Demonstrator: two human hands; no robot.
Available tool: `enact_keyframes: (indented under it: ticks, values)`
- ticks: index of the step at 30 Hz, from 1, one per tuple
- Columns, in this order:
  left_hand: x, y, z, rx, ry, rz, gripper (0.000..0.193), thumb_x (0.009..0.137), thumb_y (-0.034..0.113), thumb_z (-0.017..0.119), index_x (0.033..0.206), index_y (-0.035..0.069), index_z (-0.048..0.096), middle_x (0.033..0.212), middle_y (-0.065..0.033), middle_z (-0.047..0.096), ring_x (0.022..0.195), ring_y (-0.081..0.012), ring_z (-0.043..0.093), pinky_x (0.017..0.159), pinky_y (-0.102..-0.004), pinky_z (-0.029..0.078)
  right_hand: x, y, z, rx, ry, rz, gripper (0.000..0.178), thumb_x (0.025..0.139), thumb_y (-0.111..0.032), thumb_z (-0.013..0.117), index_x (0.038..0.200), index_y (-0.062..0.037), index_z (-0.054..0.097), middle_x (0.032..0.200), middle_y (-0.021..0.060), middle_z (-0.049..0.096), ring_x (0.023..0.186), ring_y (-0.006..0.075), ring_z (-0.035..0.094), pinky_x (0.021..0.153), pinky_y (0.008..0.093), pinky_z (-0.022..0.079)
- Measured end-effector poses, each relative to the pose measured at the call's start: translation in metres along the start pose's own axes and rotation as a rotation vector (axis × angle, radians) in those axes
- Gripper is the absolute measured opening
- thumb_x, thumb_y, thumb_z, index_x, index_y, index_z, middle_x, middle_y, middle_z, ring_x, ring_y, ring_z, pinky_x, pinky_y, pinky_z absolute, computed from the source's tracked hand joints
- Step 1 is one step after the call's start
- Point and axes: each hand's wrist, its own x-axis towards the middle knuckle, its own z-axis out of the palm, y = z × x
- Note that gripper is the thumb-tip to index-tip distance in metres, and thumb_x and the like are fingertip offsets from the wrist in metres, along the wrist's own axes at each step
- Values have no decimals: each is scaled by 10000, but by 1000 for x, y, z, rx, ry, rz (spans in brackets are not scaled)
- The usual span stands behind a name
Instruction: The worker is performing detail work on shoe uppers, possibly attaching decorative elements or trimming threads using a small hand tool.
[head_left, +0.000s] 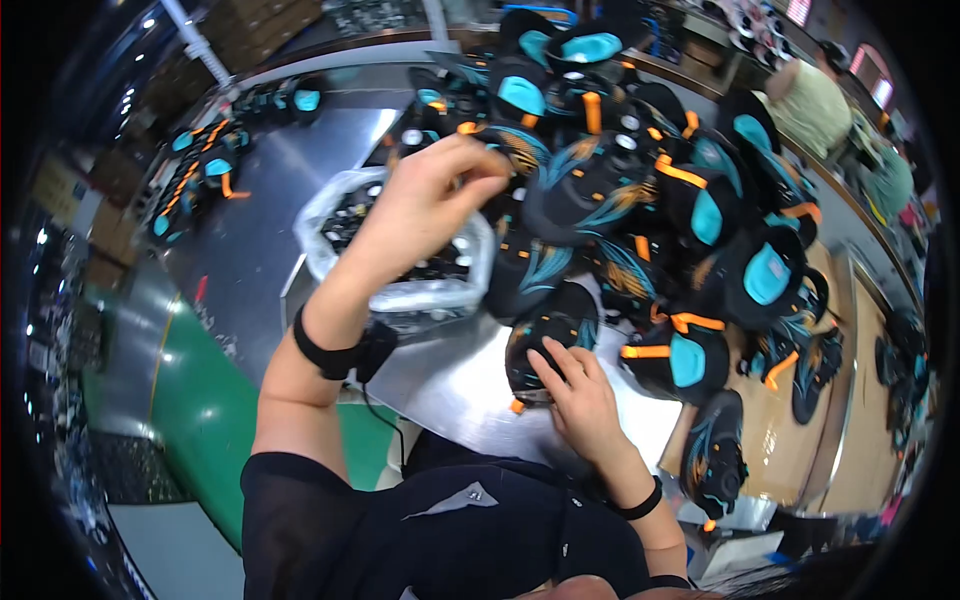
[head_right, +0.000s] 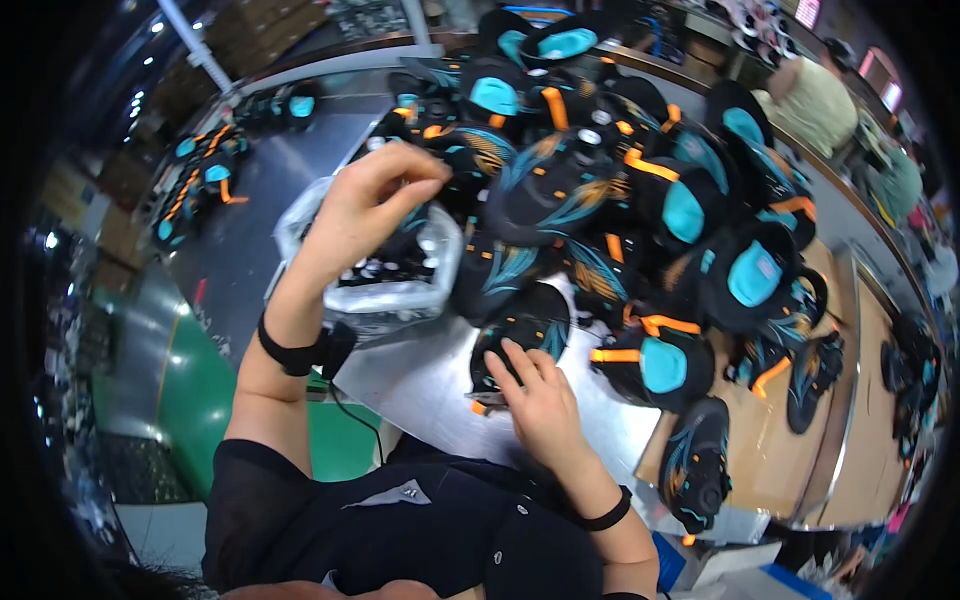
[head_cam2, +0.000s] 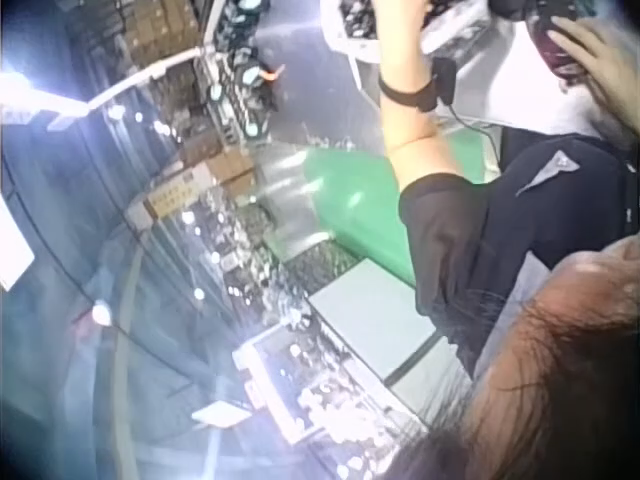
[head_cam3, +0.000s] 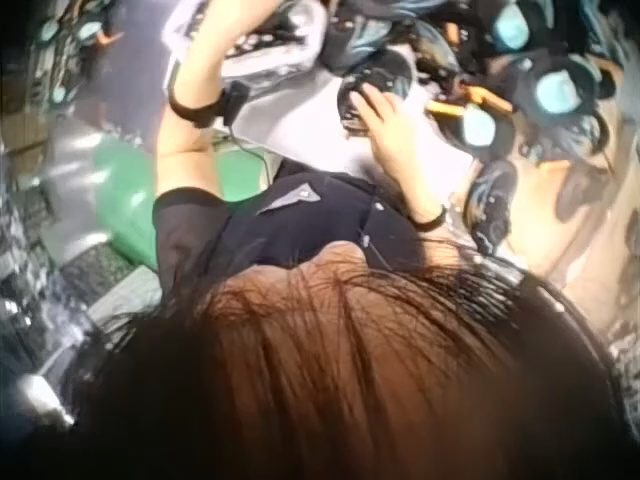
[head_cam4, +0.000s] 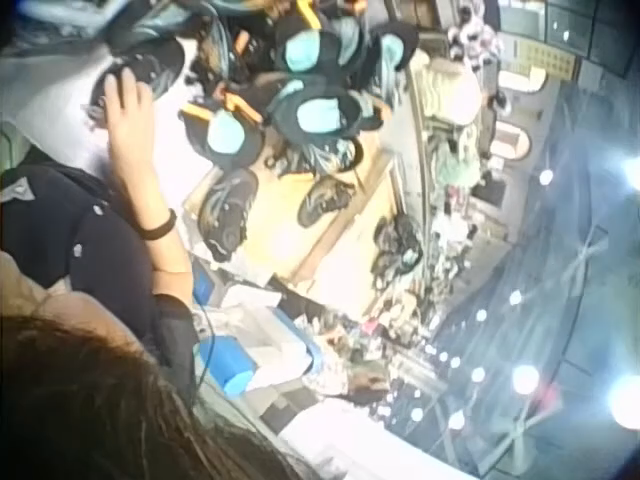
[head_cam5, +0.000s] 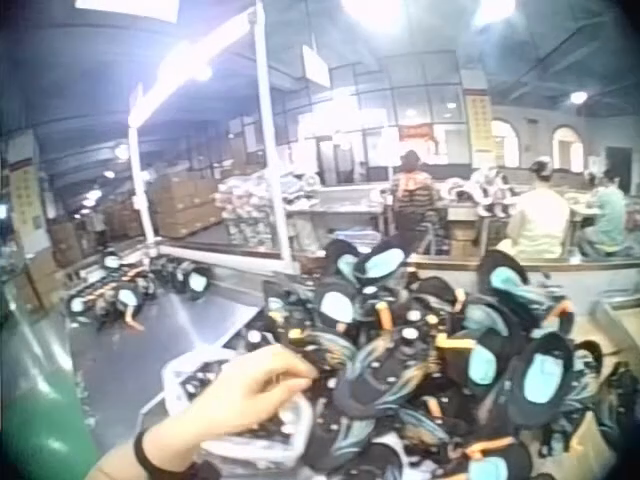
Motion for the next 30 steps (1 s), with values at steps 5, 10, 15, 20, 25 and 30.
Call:
enact_keyframes:
  ticks: [5,10,15,20,25,30]
  values:
    - [-79,-59,-54,409,-260,-277,130,784,93,660,887,15,672,861,-139,651,790,-286,636,686,-358,498,8,-5,6,64,-45,-28,418,629,-19,642,1047,-21,621,1119,135,587,966,308,545,821,403,473]
    - [-111,-107,-20,815,-279,-243,208,725,241,710,770,43,664,804,-88,615,797,-264,627,668,-379,502,-15,-14,-8,162,-83,190,475,623,57,683,1081,-34,600,1076,139,581,941,326,541,787,392,465]
    - [-113,-111,-16,812,-193,-143,165,695,207,691,768,64,651,785,-71,592,777,-254,605,643,-366,498,-33,-13,-16,11,-114,121,486,665,32,642,1140,-65,609,904,100,600,765,280,566,685,377,454]
    - [-124,-63,-6,438,76,91,237,705,79,611,931,8,595,923,-125,577,866,-275,604,686,-367,520,-25,-9,10,343,101,231,252,655,76,634,887,-23,640,831,114,554,774,255,562,639,306,457]
    - [-124,-9,39,-53,-44,62,298,813,128,633,1094,36,595,909,-127,626,773,-274,650,651,-327,527,-21,-19,0,775,375,717,191,796,87,572,963,-3,581,941,82,543,780,154,566,689,224,478]
    - [-111,11,86,-1161,-471,-510,362,917,93,562,1259,-12,506,957,-134,657,795,-160,667,670,-237,529,-21,-26,-2,925,399,723,34,876,-22,604,896,-1,585,800,68,623,701,105,582,639,221,460]
